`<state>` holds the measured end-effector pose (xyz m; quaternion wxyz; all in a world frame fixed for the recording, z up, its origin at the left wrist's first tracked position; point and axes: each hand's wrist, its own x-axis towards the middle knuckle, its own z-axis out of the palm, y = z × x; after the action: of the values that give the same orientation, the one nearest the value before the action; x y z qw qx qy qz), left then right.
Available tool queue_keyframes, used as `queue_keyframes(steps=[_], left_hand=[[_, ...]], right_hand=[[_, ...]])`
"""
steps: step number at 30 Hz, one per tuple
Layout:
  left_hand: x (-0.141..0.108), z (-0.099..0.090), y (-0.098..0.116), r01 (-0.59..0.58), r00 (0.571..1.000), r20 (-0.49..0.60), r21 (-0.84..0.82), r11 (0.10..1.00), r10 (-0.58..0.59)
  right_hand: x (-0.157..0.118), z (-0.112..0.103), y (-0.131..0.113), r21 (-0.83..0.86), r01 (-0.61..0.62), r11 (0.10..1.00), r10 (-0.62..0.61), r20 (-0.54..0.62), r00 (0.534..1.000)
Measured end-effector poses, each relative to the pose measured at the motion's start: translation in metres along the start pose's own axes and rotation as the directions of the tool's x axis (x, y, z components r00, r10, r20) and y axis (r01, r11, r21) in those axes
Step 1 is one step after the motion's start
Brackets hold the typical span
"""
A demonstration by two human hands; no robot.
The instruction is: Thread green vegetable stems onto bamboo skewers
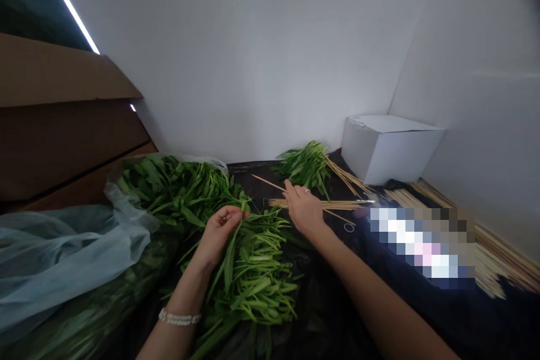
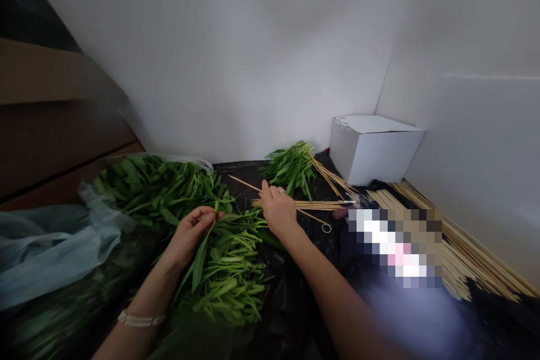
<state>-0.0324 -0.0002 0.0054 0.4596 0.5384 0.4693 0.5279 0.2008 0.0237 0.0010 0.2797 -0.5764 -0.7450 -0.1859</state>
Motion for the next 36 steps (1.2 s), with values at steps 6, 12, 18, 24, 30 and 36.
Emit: queue_keyframes(steps=[6, 12, 18, 24, 30, 36], left_hand=[[0.001, -0.007, 0.009, 0.106, 0.989, -0.053, -0.413, 0.905, -0.140], [0.002, -0.007, 0.011, 0.143, 0.971, -0.085, -0.542, 0.828, -0.223], [0.005, -0.009, 0.009, 0.088, 0.977, -0.113, -0.553, 0.828, -0.179], [0.006, -0.011, 0.008, 0.107, 0.970, -0.125, -0.551, 0.828, -0.208], [0.006, -0.011, 0.006, 0.100, 0.979, -0.098, -0.532, 0.841, -0.179], [0.008, -0.013, 0.003, 0.090, 0.979, -0.105, -0.556, 0.826, -0.177]], right_hand=[[-0.002, -0.001, -0.009, 0.035, 0.013, 0.999, -0.015, 0.041, 0.999], [-0.009, -0.009, -0.022, 0.087, 0.194, 0.977, -0.194, -0.004, 0.981], [-0.015, -0.011, -0.033, 0.111, 0.284, 0.952, -0.285, -0.007, 0.959], [-0.017, -0.010, -0.036, 0.083, 0.278, 0.957, -0.283, 0.050, 0.958], [-0.018, -0.011, -0.038, 0.090, 0.297, 0.951, -0.307, 0.123, 0.944], [-0.019, -0.012, -0.039, 0.100, 0.290, 0.952, -0.302, 0.139, 0.943]])
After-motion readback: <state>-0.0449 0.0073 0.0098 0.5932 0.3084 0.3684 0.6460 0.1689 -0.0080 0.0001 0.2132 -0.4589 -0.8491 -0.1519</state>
